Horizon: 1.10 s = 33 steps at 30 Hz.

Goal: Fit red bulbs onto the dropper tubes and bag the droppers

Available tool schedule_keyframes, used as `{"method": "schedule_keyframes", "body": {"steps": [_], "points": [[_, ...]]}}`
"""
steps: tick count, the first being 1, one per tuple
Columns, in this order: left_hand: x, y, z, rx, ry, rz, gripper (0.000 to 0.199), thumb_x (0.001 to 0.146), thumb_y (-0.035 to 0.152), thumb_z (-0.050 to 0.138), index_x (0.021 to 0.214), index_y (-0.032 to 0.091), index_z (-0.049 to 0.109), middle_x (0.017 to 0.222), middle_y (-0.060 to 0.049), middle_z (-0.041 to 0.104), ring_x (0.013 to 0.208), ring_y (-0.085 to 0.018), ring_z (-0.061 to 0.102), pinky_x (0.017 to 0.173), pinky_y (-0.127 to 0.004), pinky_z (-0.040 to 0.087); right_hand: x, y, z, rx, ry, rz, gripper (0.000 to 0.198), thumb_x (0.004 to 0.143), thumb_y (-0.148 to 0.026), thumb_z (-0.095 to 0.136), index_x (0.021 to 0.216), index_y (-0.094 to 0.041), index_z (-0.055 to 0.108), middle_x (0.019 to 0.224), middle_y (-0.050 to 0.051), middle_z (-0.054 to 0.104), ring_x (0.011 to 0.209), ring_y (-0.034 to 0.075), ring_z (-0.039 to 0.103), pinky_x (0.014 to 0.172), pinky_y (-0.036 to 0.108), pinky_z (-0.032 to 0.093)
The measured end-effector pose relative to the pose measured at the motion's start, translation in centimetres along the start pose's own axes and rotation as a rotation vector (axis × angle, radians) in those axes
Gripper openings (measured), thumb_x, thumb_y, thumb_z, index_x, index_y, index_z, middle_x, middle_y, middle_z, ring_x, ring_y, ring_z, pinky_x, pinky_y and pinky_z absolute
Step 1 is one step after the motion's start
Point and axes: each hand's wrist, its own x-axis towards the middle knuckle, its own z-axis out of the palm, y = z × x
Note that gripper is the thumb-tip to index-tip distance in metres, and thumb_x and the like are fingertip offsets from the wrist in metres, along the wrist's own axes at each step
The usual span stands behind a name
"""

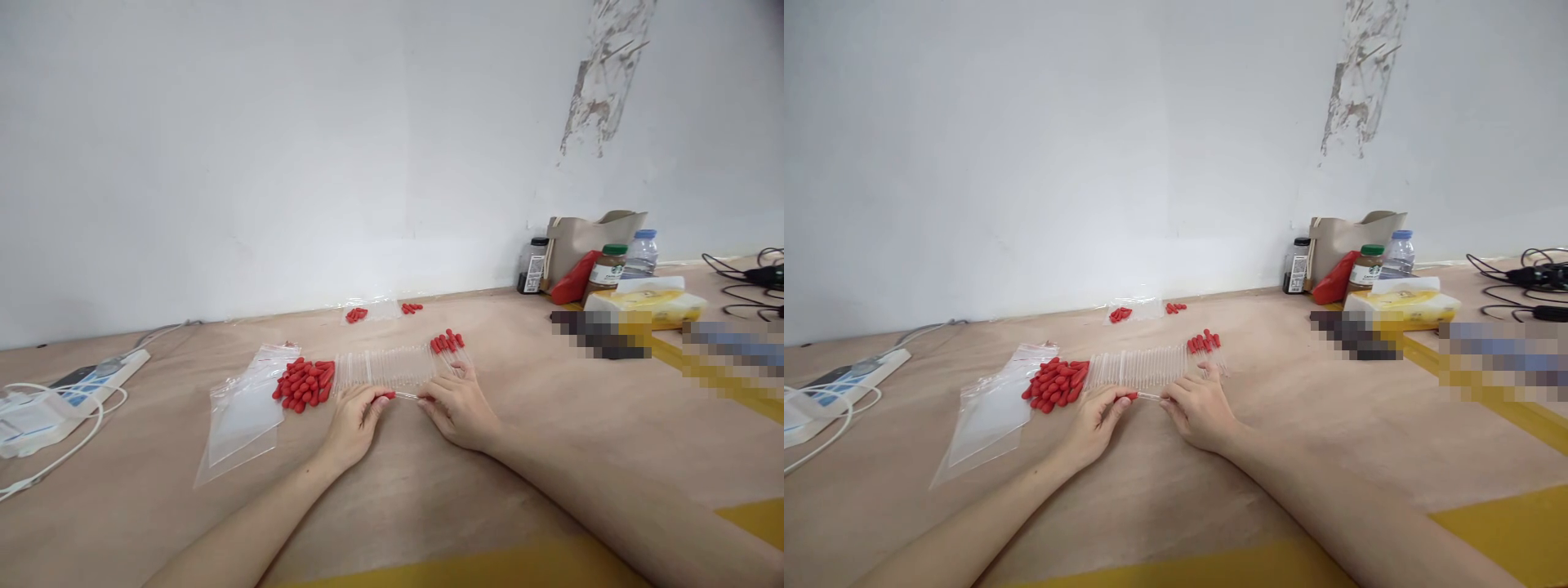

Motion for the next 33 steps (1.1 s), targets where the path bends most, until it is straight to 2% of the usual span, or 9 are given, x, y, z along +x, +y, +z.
{"method": "schedule_keyframes", "body": {"steps": [8, 16, 27, 33], "points": [[-0.2, 0.4, -0.2, 0.025, -0.008, 0.045, 0.015, 0.085, 0.028, 0.046, 0.084, 0.022, 0.060, 0.084, 0.000, 0.067, 0.079, -0.017, 0.058, 0.083, -0.036, 0.031, 0.2, 0.7, 0.4, 0.044, -0.068, -0.075, 0.020, 0.085, -0.021, 0.039, 0.085, -0.021, 0.059, 0.073, 0.000, 0.062, 0.069, 0.012, 0.053, 0.090, 0.036, 0.018], [-0.2, 1.1, -0.5, 0.071, -0.089, 0.157, 0.018, 0.087, 0.027, 0.043, 0.080, 0.022, 0.059, 0.077, -0.001, 0.066, 0.072, -0.016, 0.057, 0.089, -0.038, 0.025, 0.5, 1.7, 0.2, 0.037, -0.066, -0.177, 0.019, 0.084, -0.021, 0.043, 0.087, -0.024, 0.062, 0.077, 0.000, 0.064, 0.071, 0.011, 0.054, 0.088, 0.035, 0.018], [-0.4, 1.0, -0.4, 0.139, -0.084, 0.222, 0.016, 0.085, 0.027, 0.046, 0.079, 0.020, 0.059, 0.070, 0.000, 0.063, 0.068, -0.015, 0.055, 0.090, -0.039, 0.025, 0.0, 0.5, 0.3, -0.022, 0.025, -0.211, 0.024, 0.084, -0.020, 0.039, 0.078, -0.018, 0.062, 0.065, 0.001, 0.058, 0.061, 0.010, 0.046, 0.073, 0.031, 0.021], [-0.4, 1.1, -0.3, 0.143, -0.076, 0.244, 0.016, 0.084, 0.026, 0.046, 0.078, 0.020, 0.059, 0.070, 0.000, 0.062, 0.067, -0.014, 0.054, 0.090, -0.038, 0.027, 0.2, -0.2, 0.5, 0.011, -0.004, -0.169, 0.024, 0.083, -0.021, 0.039, 0.070, -0.017, 0.058, 0.063, 0.001, 0.058, 0.059, 0.010, 0.044, 0.069, 0.030, 0.020]]}}
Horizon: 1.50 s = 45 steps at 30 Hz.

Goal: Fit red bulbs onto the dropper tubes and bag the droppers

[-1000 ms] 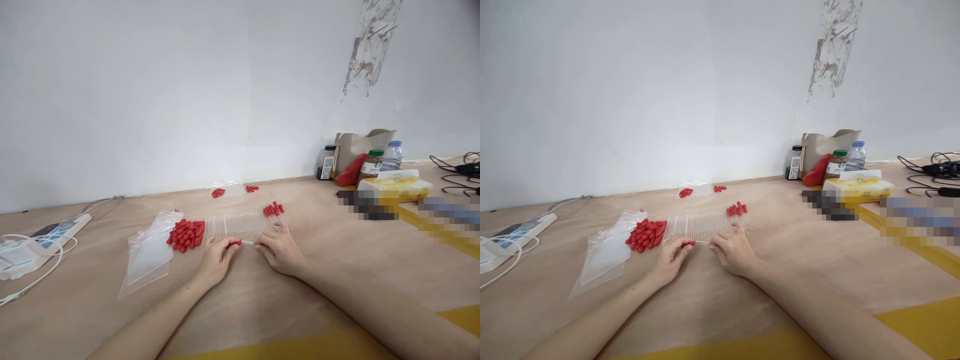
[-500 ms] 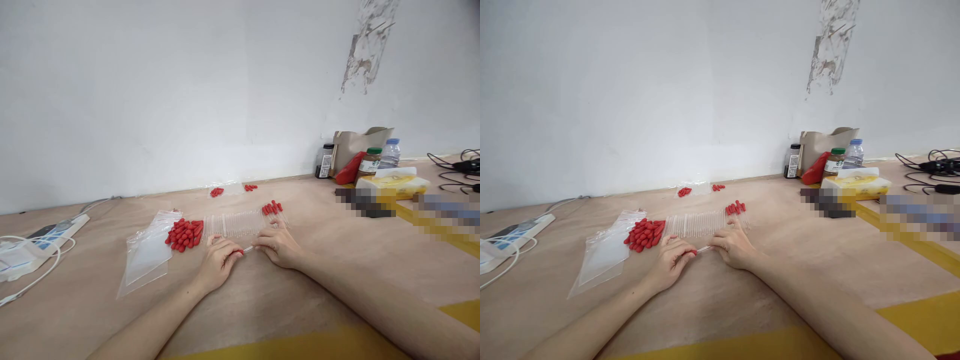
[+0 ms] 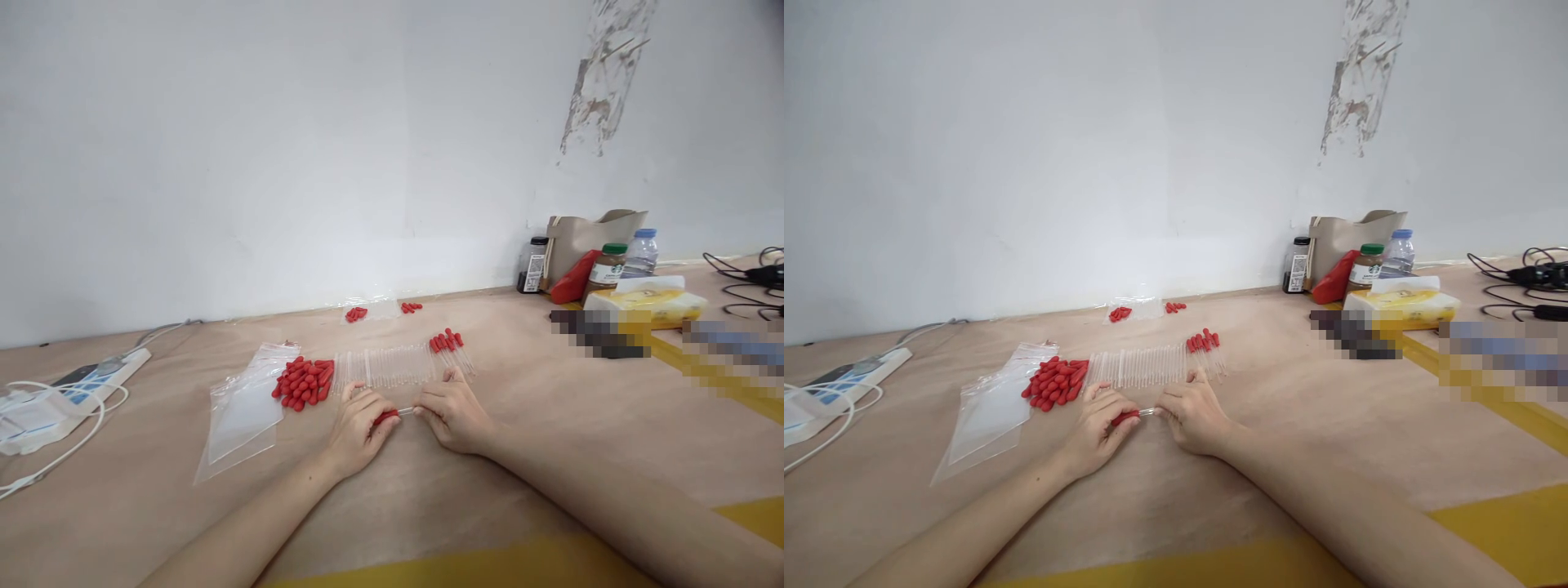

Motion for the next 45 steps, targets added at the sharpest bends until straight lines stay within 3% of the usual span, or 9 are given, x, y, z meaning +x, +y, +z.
{"method": "schedule_keyframes", "body": {"steps": [10, 17, 19, 21, 25, 27, 31, 36, 45], "points": [[0.0, -0.1, -0.1, 0.001, -0.029, 0.040, 0.018, 0.086, 0.024, 0.042, 0.079, 0.019, 0.057, 0.072, -0.001, 0.061, 0.069, -0.015, 0.054, 0.090, -0.039, 0.028, 0.2, -0.5, 0.2, 0.023, -0.076, 0.072, 0.023, 0.083, -0.020, 0.041, 0.065, -0.016, 0.055, 0.063, 0.000, 0.060, 0.056, 0.009, 0.043, 0.068, 0.029, 0.019], [0.3, -0.5, -0.4, 0.044, -0.020, 0.052, 0.013, 0.085, 0.026, 0.046, 0.089, 0.022, 0.058, 0.082, -0.001, 0.063, 0.081, -0.017, 0.055, 0.095, -0.041, 0.024, 0.6, -0.6, -2.0, -0.163, -0.177, -0.017, 0.021, 0.080, -0.026, 0.045, 0.068, -0.018, 0.060, 0.071, 0.004, 0.061, 0.074, 0.016, 0.048, 0.071, 0.033, 0.020], [0.1, -0.8, -0.2, 0.024, 0.035, -0.011, 0.022, 0.083, 0.026, 0.049, 0.104, 0.023, 0.053, 0.095, -0.004, 0.061, 0.090, -0.020, 0.053, 0.091, -0.040, 0.031, 0.5, -0.1, -2.5, -0.176, -0.193, 0.060, 0.021, 0.079, -0.025, 0.046, 0.068, -0.018, 0.062, 0.071, 0.004, 0.062, 0.073, 0.015, 0.050, 0.073, 0.034, 0.021], [-0.1, -1.2, 0.1, -0.005, 0.101, -0.126, 0.034, 0.081, 0.027, 0.051, 0.114, 0.022, 0.045, 0.102, -0.006, 0.057, 0.092, -0.021, 0.052, 0.083, -0.036, 0.038, 0.7, 1.1, -2.8, -0.150, -0.170, 0.266, 0.023, 0.079, -0.027, 0.045, 0.067, -0.019, 0.063, 0.069, 0.003, 0.063, 0.070, 0.015, 0.052, 0.073, 0.033, 0.024], [-0.1, -1.6, 0.6, -0.048, 0.038, -0.203, 0.017, 0.081, 0.024, 0.049, 0.097, 0.020, 0.053, 0.088, -0.004, 0.055, 0.084, -0.019, 0.053, 0.073, -0.032, 0.042, 1.5, 4.9, -3.0, 0.012, -0.102, 0.849, 0.031, 0.077, -0.039, 0.044, 0.061, -0.020, 0.062, 0.062, 0.001, 0.062, 0.062, 0.015, 0.055, 0.061, 0.026, 0.030], [0.0, -1.6, 0.7, -0.057, -0.016, -0.181, 0.011, 0.082, 0.022, 0.047, 0.089, 0.020, 0.055, 0.083, -0.003, 0.055, 0.080, -0.018, 0.054, 0.072, -0.030, 0.042, 2.0, 6.7, -2.8, 0.011, -0.073, 0.985, 0.027, 0.073, -0.039, 0.047, 0.059, -0.020, 0.060, 0.063, 0.001, 0.062, 0.063, 0.015, 0.056, 0.059, 0.025, 0.031], [0.0, -1.4, 0.8, -0.088, -0.071, -0.167, 0.010, 0.082, 0.021, 0.047, 0.086, 0.019, 0.056, 0.081, -0.002, 0.055, 0.074, -0.015, 0.054, 0.070, -0.029, 0.042, 2.8, 8.6, -1.8, -0.099, -0.085, 1.050, 0.027, 0.071, -0.041, 0.047, 0.060, -0.020, 0.061, 0.065, 0.003, 0.062, 0.067, 0.018, 0.057, 0.066, 0.029, 0.034], [0.0, -1.5, 0.7, -0.065, -0.078, -0.165, 0.010, 0.083, 0.022, 0.047, 0.083, 0.019, 0.057, 0.079, -0.002, 0.055, 0.076, -0.016, 0.053, 0.070, -0.029, 0.041, 2.8, 8.8, -0.6, -0.231, -0.133, 1.028, 0.030, 0.073, -0.040, 0.044, 0.064, -0.019, 0.063, 0.070, 0.006, 0.063, 0.073, 0.023, 0.058, 0.078, 0.041, 0.032], [0.0, -1.5, 0.6, -0.077, -0.097, -0.166, 0.010, 0.083, 0.022, 0.047, 0.083, 0.019, 0.057, 0.079, -0.002, 0.055, 0.076, -0.016, 0.052, 0.068, -0.028, 0.041, 2.5, 8.5, -0.6, -0.253, -0.112, 1.008, 0.035, 0.072, -0.049, 0.043, 0.070, -0.019, 0.061, 0.073, 0.005, 0.063, 0.074, 0.023, 0.058, 0.080, 0.043, 0.029]]}}
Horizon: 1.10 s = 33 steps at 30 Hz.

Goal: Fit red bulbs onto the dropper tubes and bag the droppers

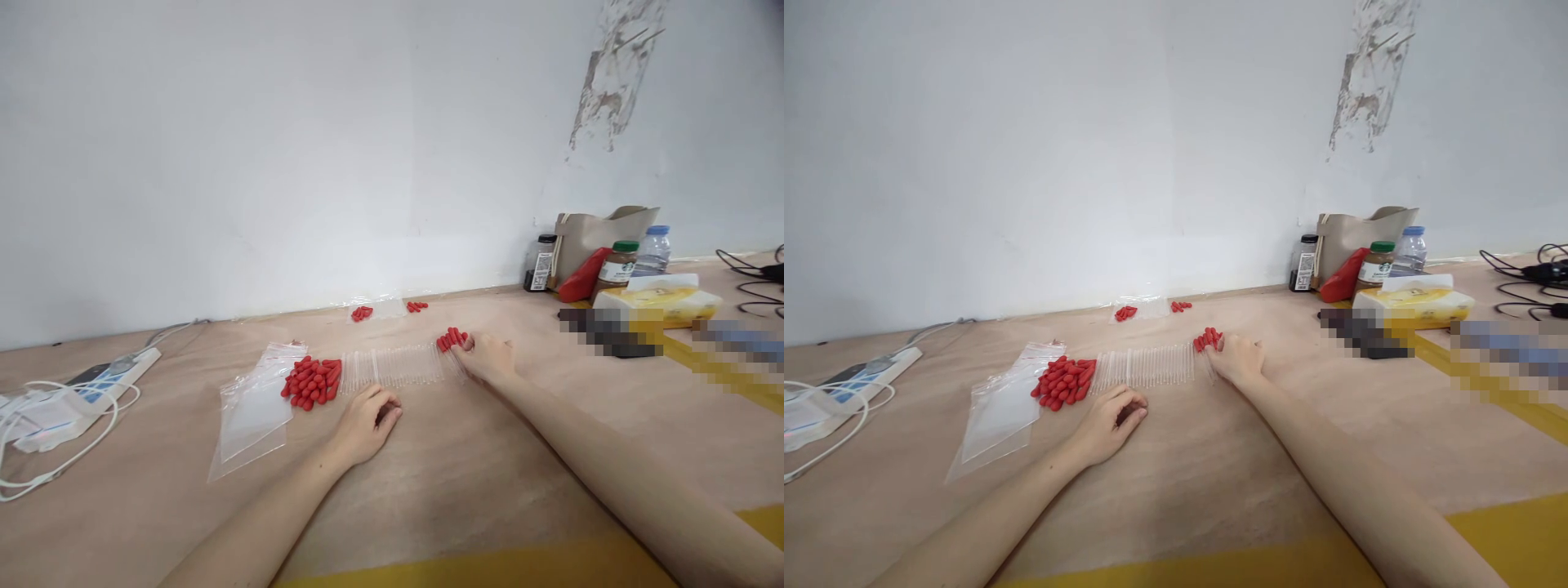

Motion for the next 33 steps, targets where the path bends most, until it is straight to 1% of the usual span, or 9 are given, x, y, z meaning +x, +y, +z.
{"method": "schedule_keyframes", "body": {"steps": [3, 6, 9, 13, 16, 19, 22, 27, 33], "points": [[0.0, 0.0, 0.0, 0.000, 0.006, 0.003, 0.011, 0.083, 0.022, 0.047, 0.082, 0.019, 0.057, 0.078, -0.002, 0.055, 0.075, -0.016, 0.052, 0.069, -0.029, 0.041, -0.6, -1.0, -0.4, 0.016, 0.017, -0.089, 0.028, 0.073, -0.042, 0.044, 0.071, -0.020, 0.061, 0.074, 0.004, 0.063, 0.074, 0.020, 0.057, 0.080, 0.040, 0.029], [0.1, -0.1, 0.0, -0.002, 0.008, 0.006, 0.011, 0.082, 0.023, 0.048, 0.081, 0.019, 0.057, 0.078, -0.002, 0.055, 0.074, -0.016, 0.053, 0.069, -0.029, 0.041, -1.0, -2.4, -0.5, -0.009, -0.101, -0.148, 0.025, 0.073, -0.038, 0.045, 0.065, -0.021, 0.062, 0.072, 0.003, 0.063, 0.075, 0.019, 0.057, 0.081, 0.040, 0.028], [0.1, -0.1, 0.0, -0.003, 0.006, 0.004, 0.011, 0.083, 0.023, 0.048, 0.082, 0.019, 0.058, 0.078, -0.002, 0.055, 0.074, -0.016, 0.052, 0.069, -0.029, 0.041, -0.8, -3.5, -0.2, -0.056, -0.200, -0.112, 0.020, 0.071, -0.033, 0.048, 0.068, -0.019, 0.063, 0.074, 0.006, 0.063, 0.080, 0.022, 0.057, 0.078, 0.039, 0.031], [0.0, 0.1, 0.1, 0.005, 0.004, 0.014, 0.012, 0.083, 0.023, 0.047, 0.083, 0.019, 0.058, 0.077, -0.003, 0.055, 0.075, -0.017, 0.052, 0.069, -0.029, 0.040, 0.1, -4.4, 0.4, -0.071, -0.235, -0.062, 0.019, 0.066, -0.026, 0.052, 0.079, -0.018, 0.062, 0.080, 0.010, 0.063, 0.086, 0.025, 0.056, 0.074, 0.040, 0.034], [0.1, 0.4, -0.3, 0.114, 0.074, -0.014, 0.011, 0.081, 0.026, 0.050, 0.081, 0.021, 0.059, 0.079, -0.003, 0.056, 0.079, -0.019, 0.050, 0.072, -0.032, 0.037, 0.7, -4.6, 0.7, -0.078, -0.261, -0.035, 0.020, 0.063, -0.023, 0.055, 0.081, -0.016, 0.062, 0.085, 0.013, 0.062, 0.089, 0.027, 0.056, 0.074, 0.041, 0.035], [0.5, -0.1, -1.9, 0.346, 0.229, -0.123, 0.012, 0.079, 0.030, 0.051, 0.078, 0.021, 0.060, 0.084, -0.006, 0.057, 0.085, -0.024, 0.048, 0.077, -0.039, 0.032, 1.0, -4.7, 0.9, -0.077, -0.277, -0.024, 0.019, 0.063, -0.024, 0.055, 0.079, -0.016, 0.061, 0.085, 0.014, 0.062, 0.089, 0.028, 0.056, 0.073, 0.042, 0.037], [0.7, -1.5, -4.2, 0.540, 0.323, -0.318, 0.015, 0.078, 0.032, 0.051, 0.078, 0.021, 0.060, 0.087, -0.007, 0.058, 0.090, -0.026, 0.046, 0.080, -0.040, 0.030, 1.1, -4.7, 0.8, -0.064, -0.283, -0.039, 0.018, 0.064, -0.025, 0.055, 0.078, -0.016, 0.061, 0.084, 0.014, 0.062, 0.084, 0.026, 0.057, 0.069, 0.038, 0.039], [0.6, -4.1, -6.8, 0.665, 0.312, -0.581, 0.026, 0.073, 0.043, 0.050, 0.083, 0.023, 0.063, 0.091, -0.009, 0.057, 0.093, -0.030, 0.045, 0.078, -0.042, 0.030, 0.2, -4.5, -0.5, -0.011, -0.264, -0.132, 0.019, 0.071, -0.031, 0.047, 0.067, -0.017, 0.059, 0.071, 0.009, 0.062, 0.072, 0.020, 0.058, 0.059, 0.028, 0.038], [0.7, -5.6, -6.5, 0.717, 0.269, -0.656, 0.031, 0.069, 0.046, 0.050, 0.078, 0.021, 0.066, 0.091, -0.012, 0.057, 0.094, -0.032, 0.044, 0.077, -0.044, 0.028, -2.8, -3.4, -1.8, 0.026, -0.118, -0.275, 0.025, 0.076, -0.027, 0.039, 0.058, -0.018, 0.054, 0.071, 0.005, 0.063, 0.070, 0.017, 0.056, 0.060, 0.026, 0.034]]}}
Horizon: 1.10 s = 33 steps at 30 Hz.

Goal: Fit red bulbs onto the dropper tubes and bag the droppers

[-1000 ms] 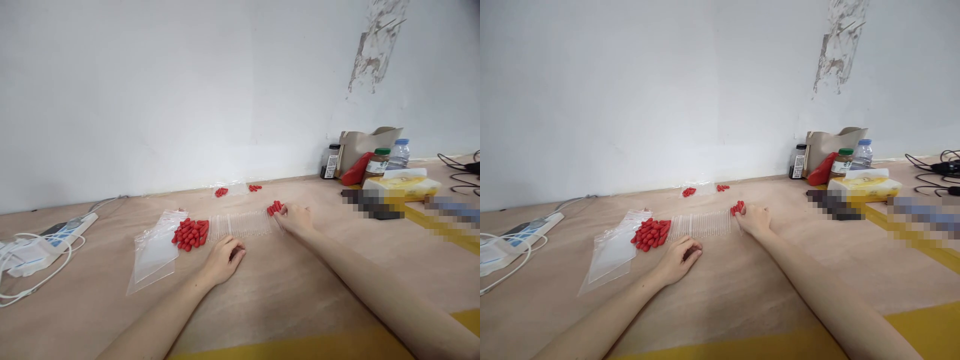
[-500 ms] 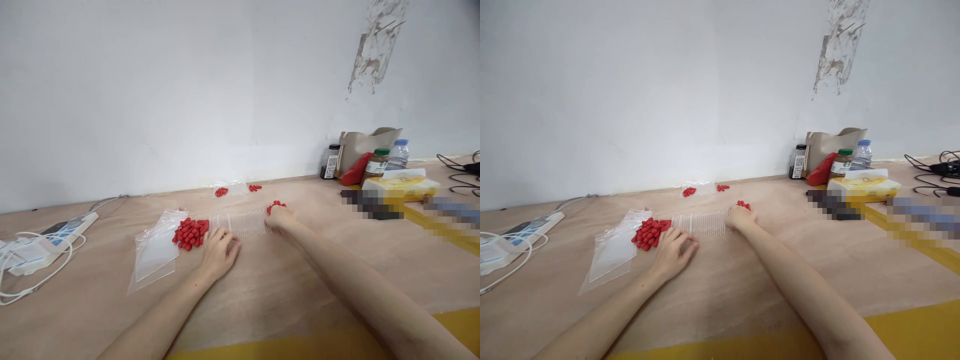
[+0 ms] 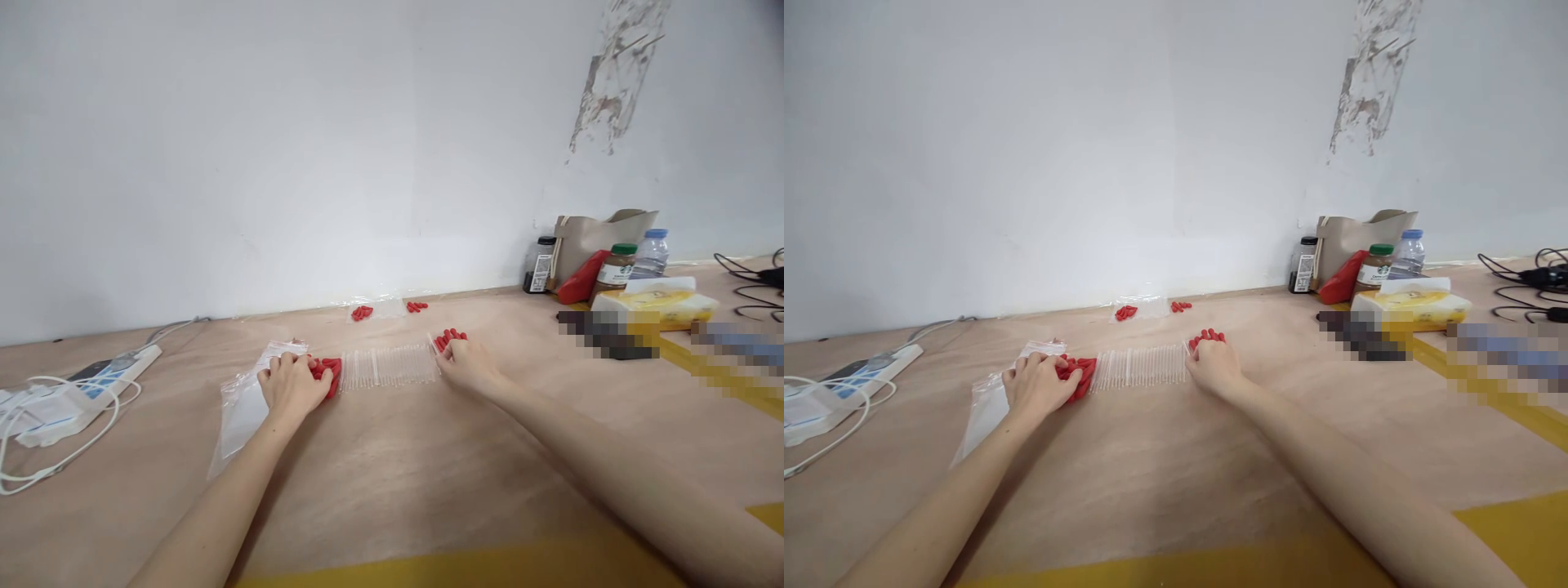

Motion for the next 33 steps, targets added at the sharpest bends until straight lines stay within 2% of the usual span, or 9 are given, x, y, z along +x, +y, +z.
{"method": "schedule_keyframes", "body": {"steps": [3, 10, 15, 17, 19, 23, 27, 30, 33], "points": [[0.0, 0.1, 0.5, 0.027, 0.028, 0.020, 0.028, 0.070, 0.040, 0.049, 0.079, 0.020, 0.066, 0.092, -0.012, 0.057, 0.092, -0.031, 0.045, 0.076, -0.043, 0.028, -1.7, 0.6, 0.3, -0.043, 0.118, -0.062, 0.017, 0.074, -0.024, 0.042, 0.065, -0.018, 0.054, 0.074, 0.004, 0.064, 0.070, 0.018, 0.056, 0.064, 0.028, 0.031], [0.0, 0.3, 0.6, 0.015, 0.090, 0.026, 0.021, 0.073, 0.032, 0.047, 0.078, 0.019, 0.064, 0.090, -0.011, 0.058, 0.092, -0.031, 0.045, 0.077, -0.043, 0.029, -3.7, 1.1, 1.1, -0.064, 0.239, -0.188, 0.015, 0.077, -0.026, 0.042, 0.070, -0.018, 0.052, 0.075, 0.003, 0.063, 0.074, 0.017, 0.055, 0.069, 0.030, 0.027], [-1.3, 1.7, -0.3, -0.333, 0.215, 0.191, 0.011, 0.076, 0.026, 0.047, 0.076, 0.018, 0.055, 0.082, -0.007, 0.056, 0.087, -0.025, 0.050, 0.076, -0.035, 0.038, -4.1, 1.2, 1.9, 0.004, 0.260, -0.248, 0.013, 0.081, -0.024, 0.040, 0.074, -0.017, 0.048, 0.074, 0.004, 0.063, 0.066, 0.015, 0.055, 0.069, 0.029, 0.028], [-2.6, 3.0, -0.5, -0.562, 0.136, 0.309, 0.007, 0.077, 0.022, 0.046, 0.076, 0.018, 0.052, 0.078, -0.004, 0.056, 0.077, -0.019, 0.053, 0.069, -0.030, 0.041, -4.1, 1.5, 2.3, 0.041, 0.257, -0.304, 0.013, 0.083, -0.021, 0.038, 0.076, -0.016, 0.047, 0.072, 0.003, 0.062, 0.063, 0.015, 0.055, 0.071, 0.029, 0.029], [-4.0, 4.3, -0.4, -0.740, -0.017, 0.413, 0.005, 0.078, 0.020, 0.046, 0.076, 0.018, 0.050, 0.075, -0.002, 0.056, 0.070, -0.016, 0.054, 0.063, -0.026, 0.043, -4.3, 1.8, 2.6, 0.070, 0.264, -0.386, 0.013, 0.084, -0.018, 0.036, 0.081, -0.015, 0.048, 0.073, 0.004, 0.062, 0.065, 0.015, 0.056, 0.074, 0.030, 0.029], [-6.2, 5.8, 0.3, -0.863, -0.265, 0.474, 0.006, 0.076, 0.015, 0.046, 0.077, 0.018, 0.051, 0.070, -0.001, 0.056, 0.061, -0.013, 0.053, 0.054, -0.023, 0.043, -4.7, 2.1, 2.5, 0.089, 0.291, -0.536, 0.023, 0.085, -0.013, 0.036, 0.105, -0.014, 0.048, 0.084, 0.007, 0.063, 0.076, 0.015, 0.057, 0.076, 0.030, 0.030], [-6.6, 5.9, 0.5, -0.851, -0.260, 0.536, 0.030, 0.070, 0.008, 0.049, 0.096, 0.018, 0.055, 0.078, -0.002, 0.058, 0.068, -0.014, 0.055, 0.061, -0.025, 0.045, -5.2, 1.6, 2.0, 0.070, 0.280, -0.603, 0.024, 0.085, -0.014, 0.036, 0.100, -0.017, 0.054, 0.085, 0.007, 0.062, 0.078, 0.015, 0.055, 0.077, 0.030, 0.030], [-6.4, 6.0, 0.4, -0.786, -0.250, 0.601, 0.020, 0.075, 0.016, 0.053, 0.092, 0.020, 0.063, 0.083, -0.003, 0.058, 0.072, -0.016, 0.055, 0.065, -0.028, 0.044, -5.5, 1.1, 1.8, 0.095, 0.259, -0.603, 0.019, 0.085, -0.016, 0.038, 0.090, -0.017, 0.056, 0.084, 0.006, 0.061, 0.077, 0.015, 0.054, 0.079, 0.031, 0.029], [-6.4, 6.2, 0.3, -0.767, -0.259, 0.587, 0.016, 0.082, 0.025, 0.050, 0.084, 0.021, 0.065, 0.081, -0.003, 0.058, 0.073, -0.016, 0.056, 0.066, -0.028, 0.044, -5.6, 0.8, 1.9, 0.138, 0.225, -0.606, 0.016, 0.085, -0.020, 0.039, 0.083, -0.016, 0.055, 0.080, 0.005, 0.062, 0.074, 0.014, 0.054, 0.079, 0.031, 0.028]]}}
